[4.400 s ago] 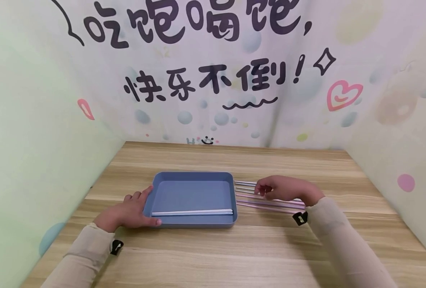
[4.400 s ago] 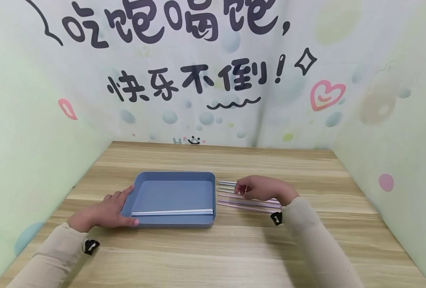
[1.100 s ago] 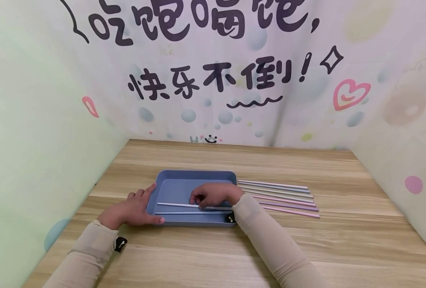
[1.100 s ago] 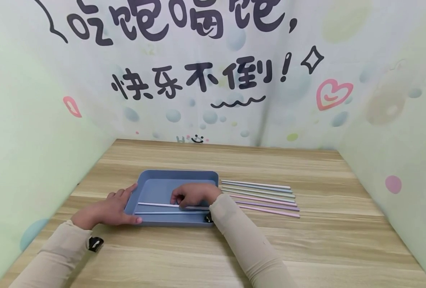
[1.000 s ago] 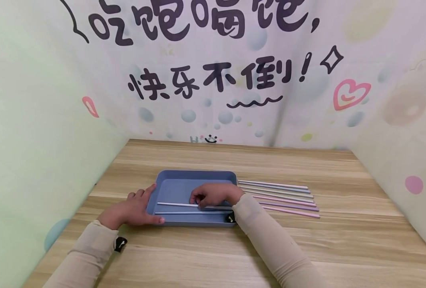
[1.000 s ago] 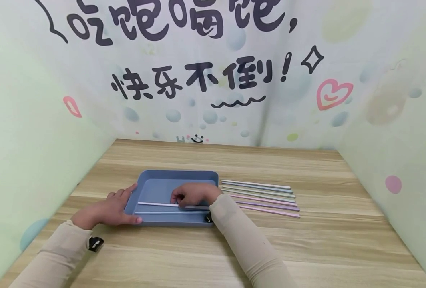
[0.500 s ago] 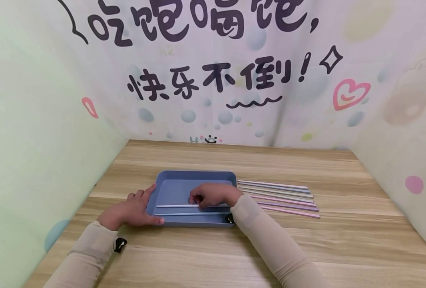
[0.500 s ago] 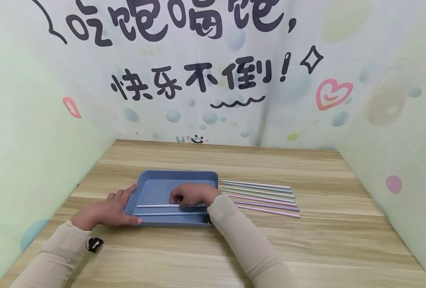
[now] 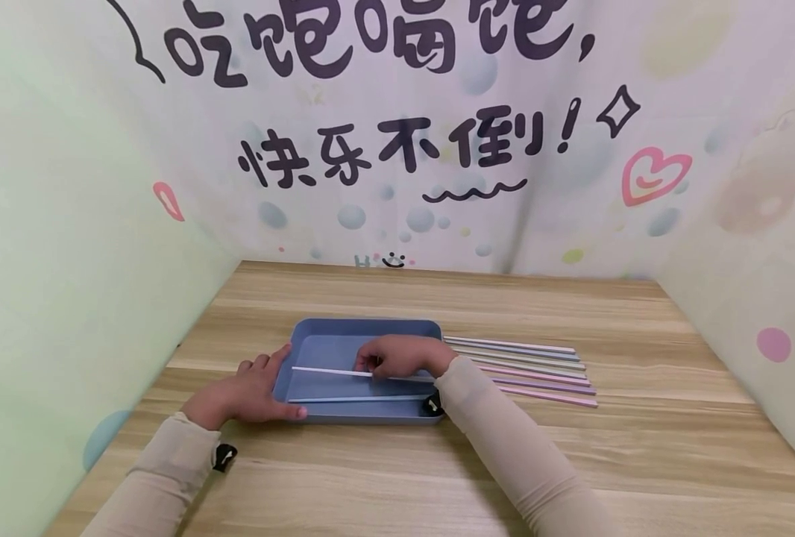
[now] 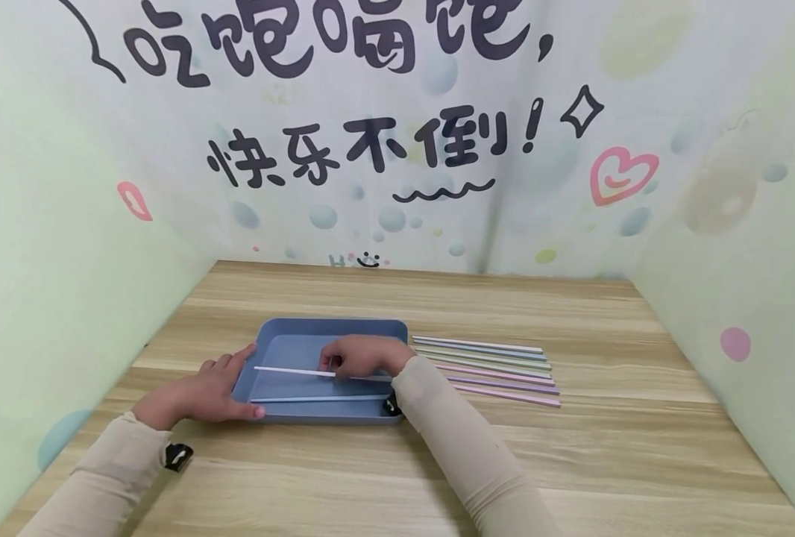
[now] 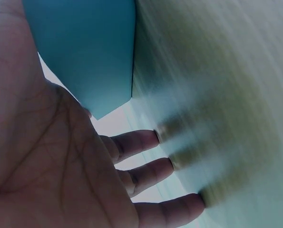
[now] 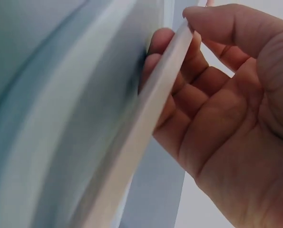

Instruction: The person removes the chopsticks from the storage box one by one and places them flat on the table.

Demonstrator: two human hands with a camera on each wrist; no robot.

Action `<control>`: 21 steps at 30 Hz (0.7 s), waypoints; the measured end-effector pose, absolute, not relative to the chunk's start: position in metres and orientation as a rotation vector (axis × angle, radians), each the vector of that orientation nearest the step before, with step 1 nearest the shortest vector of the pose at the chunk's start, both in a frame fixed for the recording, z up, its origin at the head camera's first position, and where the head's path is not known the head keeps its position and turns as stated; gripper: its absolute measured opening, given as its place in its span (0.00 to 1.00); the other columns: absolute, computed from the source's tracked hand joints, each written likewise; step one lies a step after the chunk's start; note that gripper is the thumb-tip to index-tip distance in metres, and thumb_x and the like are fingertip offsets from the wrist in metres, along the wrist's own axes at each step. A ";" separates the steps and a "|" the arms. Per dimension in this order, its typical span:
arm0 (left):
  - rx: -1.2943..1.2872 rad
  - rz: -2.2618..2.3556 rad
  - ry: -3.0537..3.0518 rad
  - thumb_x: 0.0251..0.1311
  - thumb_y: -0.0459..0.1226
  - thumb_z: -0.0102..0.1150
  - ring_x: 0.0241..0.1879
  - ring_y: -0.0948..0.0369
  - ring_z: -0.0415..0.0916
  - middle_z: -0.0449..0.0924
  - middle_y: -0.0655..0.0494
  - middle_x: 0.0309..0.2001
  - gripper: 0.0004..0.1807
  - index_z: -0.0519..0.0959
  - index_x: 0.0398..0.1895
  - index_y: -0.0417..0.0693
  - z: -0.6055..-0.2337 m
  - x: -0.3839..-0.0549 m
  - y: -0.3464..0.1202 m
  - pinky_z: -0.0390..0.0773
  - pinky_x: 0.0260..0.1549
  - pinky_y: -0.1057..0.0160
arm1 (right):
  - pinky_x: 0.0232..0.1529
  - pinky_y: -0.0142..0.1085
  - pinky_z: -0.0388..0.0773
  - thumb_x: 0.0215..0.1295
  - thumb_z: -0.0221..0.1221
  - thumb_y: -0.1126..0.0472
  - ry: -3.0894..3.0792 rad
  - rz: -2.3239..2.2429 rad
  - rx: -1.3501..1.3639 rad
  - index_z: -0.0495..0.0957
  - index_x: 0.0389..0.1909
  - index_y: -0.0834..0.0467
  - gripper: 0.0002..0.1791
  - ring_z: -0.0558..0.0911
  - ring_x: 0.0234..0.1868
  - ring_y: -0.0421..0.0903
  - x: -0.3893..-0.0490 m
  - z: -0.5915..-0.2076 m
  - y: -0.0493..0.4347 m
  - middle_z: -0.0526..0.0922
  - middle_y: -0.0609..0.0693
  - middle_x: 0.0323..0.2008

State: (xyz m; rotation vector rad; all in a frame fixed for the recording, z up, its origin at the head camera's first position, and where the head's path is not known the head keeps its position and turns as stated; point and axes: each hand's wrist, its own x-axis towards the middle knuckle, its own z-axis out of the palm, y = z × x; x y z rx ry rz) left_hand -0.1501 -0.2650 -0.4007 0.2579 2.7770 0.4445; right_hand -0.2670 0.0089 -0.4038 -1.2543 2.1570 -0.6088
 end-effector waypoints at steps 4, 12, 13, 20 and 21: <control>0.270 0.450 2.783 0.46 0.68 0.67 0.59 0.32 0.59 0.61 0.28 0.63 0.68 0.44 0.77 0.37 -0.401 -0.149 -0.265 0.68 0.51 0.34 | 0.37 0.32 0.69 0.66 0.55 0.71 2.190 -0.570 -1.272 0.80 0.44 0.56 0.11 0.73 0.34 0.40 -0.267 -0.399 0.011 0.76 0.46 0.32; 0.289 0.439 2.800 0.46 0.69 0.66 0.59 0.32 0.60 0.61 0.27 0.63 0.68 0.44 0.77 0.37 -0.403 -0.150 -0.265 0.69 0.51 0.34 | 0.38 0.33 0.71 0.67 0.56 0.71 2.206 -0.587 -1.227 0.81 0.47 0.57 0.12 0.74 0.37 0.41 -0.269 -0.383 0.015 0.77 0.44 0.34; 0.290 0.441 2.801 0.46 0.69 0.66 0.59 0.32 0.60 0.61 0.27 0.63 0.69 0.44 0.77 0.37 -0.403 -0.150 -0.265 0.68 0.51 0.34 | 0.38 0.33 0.72 0.66 0.56 0.71 2.202 -0.599 -1.218 0.81 0.47 0.58 0.12 0.74 0.37 0.41 -0.269 -0.381 0.015 0.77 0.44 0.34; 0.272 0.435 2.795 0.46 0.69 0.67 0.59 0.32 0.60 0.61 0.27 0.62 0.69 0.44 0.77 0.36 -0.403 -0.150 -0.265 0.68 0.51 0.34 | 0.36 0.34 0.74 0.67 0.54 0.72 2.168 -0.673 -1.217 0.79 0.52 0.61 0.15 0.75 0.36 0.43 -0.269 -0.369 0.020 0.79 0.51 0.36; 0.269 0.436 2.795 0.46 0.69 0.67 0.59 0.32 0.59 0.61 0.27 0.62 0.69 0.44 0.77 0.36 -0.402 -0.150 -0.265 0.68 0.50 0.34 | 0.36 0.34 0.74 0.67 0.54 0.72 2.166 -0.684 -1.216 0.79 0.53 0.61 0.16 0.76 0.36 0.44 -0.268 -0.367 0.021 0.79 0.52 0.36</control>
